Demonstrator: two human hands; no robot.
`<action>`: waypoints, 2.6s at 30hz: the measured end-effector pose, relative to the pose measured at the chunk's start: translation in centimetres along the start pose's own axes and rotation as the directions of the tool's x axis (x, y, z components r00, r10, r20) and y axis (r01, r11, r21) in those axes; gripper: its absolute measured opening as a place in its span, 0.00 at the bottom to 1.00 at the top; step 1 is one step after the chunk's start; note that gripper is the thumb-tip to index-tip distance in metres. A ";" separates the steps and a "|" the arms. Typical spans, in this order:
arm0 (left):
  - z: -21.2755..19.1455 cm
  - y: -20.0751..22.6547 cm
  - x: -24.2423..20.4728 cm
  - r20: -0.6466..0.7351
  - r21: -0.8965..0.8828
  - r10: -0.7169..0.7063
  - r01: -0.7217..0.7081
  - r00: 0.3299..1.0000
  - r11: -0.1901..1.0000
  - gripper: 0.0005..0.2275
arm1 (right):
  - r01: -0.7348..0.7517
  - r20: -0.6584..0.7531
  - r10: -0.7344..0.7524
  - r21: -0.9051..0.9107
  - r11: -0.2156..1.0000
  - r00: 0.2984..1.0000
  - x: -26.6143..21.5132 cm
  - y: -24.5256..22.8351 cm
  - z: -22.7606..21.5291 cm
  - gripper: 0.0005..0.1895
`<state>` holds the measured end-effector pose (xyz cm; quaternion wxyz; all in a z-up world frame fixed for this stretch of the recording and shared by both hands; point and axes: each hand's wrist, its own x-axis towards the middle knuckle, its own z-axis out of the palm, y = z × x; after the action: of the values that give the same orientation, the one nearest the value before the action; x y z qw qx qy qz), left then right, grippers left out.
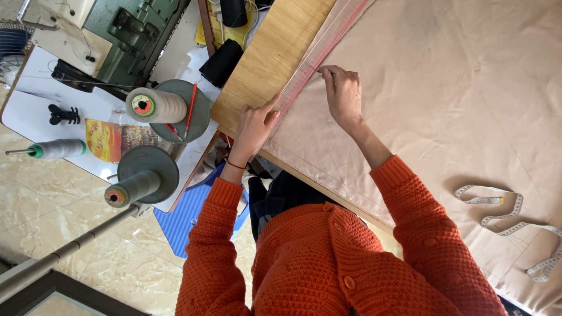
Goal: The person uses a long ruler and a pen to draw straight lines on a large piece of beige fabric laid out on a wooden table. They then use a pair of large shears to cut the fabric along the marked lines, separating a section of the material.
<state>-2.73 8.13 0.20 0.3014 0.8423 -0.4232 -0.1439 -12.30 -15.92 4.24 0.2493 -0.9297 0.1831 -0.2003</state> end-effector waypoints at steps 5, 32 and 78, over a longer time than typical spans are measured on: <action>0.0 0.4 0.0 -0.004 0.030 -0.003 0.003 1.000 1.000 0.23 | 0.089 0.061 -0.083 -0.107 0.990 0.995 -3.3 -3.3 1.4 0.07; 3.2 -1.8 -0.5 -0.131 0.138 0.073 -0.055 0.989 0.989 0.25 | 0.209 0.191 -0.229 0.118 0.971 0.955 -9.2 -4.8 4.4 0.06; 4.4 -1.9 -0.8 -0.209 0.157 0.056 -0.023 0.976 0.987 0.24 | 0.218 0.072 -0.226 0.103 0.970 0.971 -7.4 -4.0 4.8 0.07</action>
<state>-4.25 7.97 -4.44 0.2820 0.8649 -0.4150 -0.0139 -15.45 -7.52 0.53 0.2761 -0.9390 0.0576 -0.1966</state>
